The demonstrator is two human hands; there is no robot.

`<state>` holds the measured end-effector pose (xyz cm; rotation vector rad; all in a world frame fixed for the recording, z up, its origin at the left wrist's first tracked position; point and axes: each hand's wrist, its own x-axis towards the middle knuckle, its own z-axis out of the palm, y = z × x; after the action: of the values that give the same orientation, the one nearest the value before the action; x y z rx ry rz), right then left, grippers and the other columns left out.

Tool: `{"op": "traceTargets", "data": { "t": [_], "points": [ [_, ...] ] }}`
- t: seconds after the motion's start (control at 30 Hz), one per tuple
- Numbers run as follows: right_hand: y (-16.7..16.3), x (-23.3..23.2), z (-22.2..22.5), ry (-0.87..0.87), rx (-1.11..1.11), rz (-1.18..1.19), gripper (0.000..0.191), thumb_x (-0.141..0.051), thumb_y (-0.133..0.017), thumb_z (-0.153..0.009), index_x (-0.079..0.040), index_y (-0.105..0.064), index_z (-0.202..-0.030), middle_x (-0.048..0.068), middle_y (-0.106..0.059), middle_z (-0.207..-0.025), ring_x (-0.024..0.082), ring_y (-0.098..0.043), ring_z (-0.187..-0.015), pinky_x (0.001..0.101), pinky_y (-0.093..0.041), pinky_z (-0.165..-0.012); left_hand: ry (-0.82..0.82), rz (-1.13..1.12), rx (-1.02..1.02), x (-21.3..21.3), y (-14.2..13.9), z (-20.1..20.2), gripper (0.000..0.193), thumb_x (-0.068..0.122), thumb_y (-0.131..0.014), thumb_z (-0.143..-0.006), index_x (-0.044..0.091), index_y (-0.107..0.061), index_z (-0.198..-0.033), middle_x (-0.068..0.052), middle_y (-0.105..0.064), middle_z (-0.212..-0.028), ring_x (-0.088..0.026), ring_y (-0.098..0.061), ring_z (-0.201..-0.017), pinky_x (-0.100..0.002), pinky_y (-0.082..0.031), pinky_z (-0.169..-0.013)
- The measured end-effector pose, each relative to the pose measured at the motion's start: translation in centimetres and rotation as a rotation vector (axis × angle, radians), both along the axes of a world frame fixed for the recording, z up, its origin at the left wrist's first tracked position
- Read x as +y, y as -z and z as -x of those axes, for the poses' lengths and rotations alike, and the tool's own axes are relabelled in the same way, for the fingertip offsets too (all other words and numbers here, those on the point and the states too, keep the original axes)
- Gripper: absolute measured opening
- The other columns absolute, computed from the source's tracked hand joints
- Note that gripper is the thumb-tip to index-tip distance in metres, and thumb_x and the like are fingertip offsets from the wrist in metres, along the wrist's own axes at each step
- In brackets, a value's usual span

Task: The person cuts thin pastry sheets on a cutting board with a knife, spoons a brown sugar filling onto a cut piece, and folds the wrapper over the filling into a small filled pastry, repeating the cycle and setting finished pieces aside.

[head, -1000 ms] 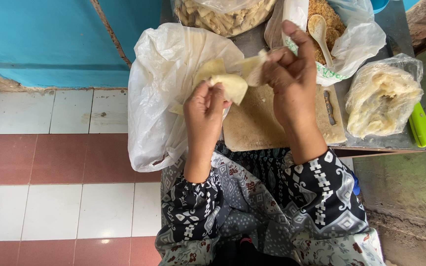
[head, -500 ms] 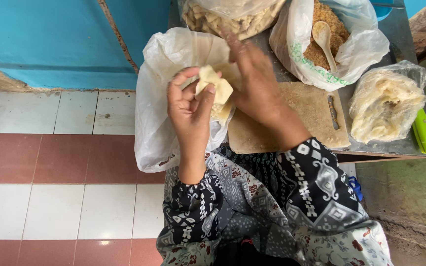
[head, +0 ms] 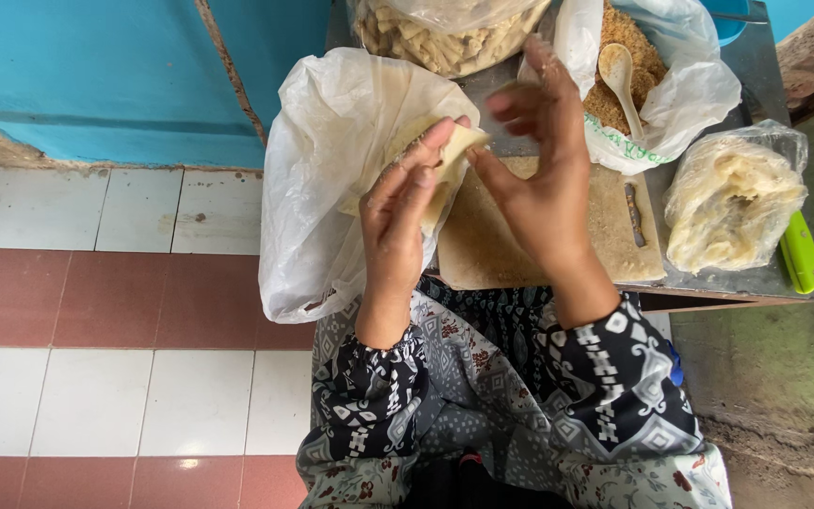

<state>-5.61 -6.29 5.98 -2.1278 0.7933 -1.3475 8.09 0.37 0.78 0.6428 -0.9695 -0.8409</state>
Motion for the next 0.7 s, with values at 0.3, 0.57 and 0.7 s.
{"op": "traceTargets", "data": {
  "t": [0.3,0.57,0.7],
  "points": [
    [1.3,1.4,-0.6,-0.265,-0.337,-0.305,0.070,0.019,-0.071,-0.102,-0.002,-0.035,-0.157,0.005,-0.062,-0.113,0.010,-0.064,-0.105,0.0254,-0.056,-0.099,-0.024,0.047,-0.003,0.4,0.1,1.1,0.040,0.014,-0.047,-0.119,-0.007,-0.051,-0.152,-0.020,-0.059,-0.148,-0.022,-0.055,-0.141,-0.034,-0.040,-0.125],
    [2.1,0.9,-0.5,-0.390,-0.661,-0.653,0.067,0.022,-0.058,-0.092,-0.003,-0.043,-0.152,0.004,-0.065,-0.107,0.011,-0.064,-0.096,0.0268,-0.054,-0.091,-0.252,-0.024,0.145,-0.7,1.1,1.4,0.034,0.001,-0.065,-0.108,-0.005,-0.058,-0.140,-0.019,-0.073,-0.130,-0.018,-0.071,-0.120,-0.030,-0.057,-0.107],
    [2.7,0.0,-0.2,-0.407,-0.963,-0.825,0.053,0.014,-0.056,-0.092,-0.002,-0.050,-0.143,0.006,-0.067,-0.104,0.016,-0.067,-0.095,0.0324,-0.058,-0.088,-0.256,-0.069,0.420,-1.1,1.4,0.2,0.034,0.002,-0.066,-0.103,-0.002,-0.059,-0.136,-0.018,-0.074,-0.123,-0.013,-0.071,-0.103,-0.027,-0.060,-0.086]
  ]
}}
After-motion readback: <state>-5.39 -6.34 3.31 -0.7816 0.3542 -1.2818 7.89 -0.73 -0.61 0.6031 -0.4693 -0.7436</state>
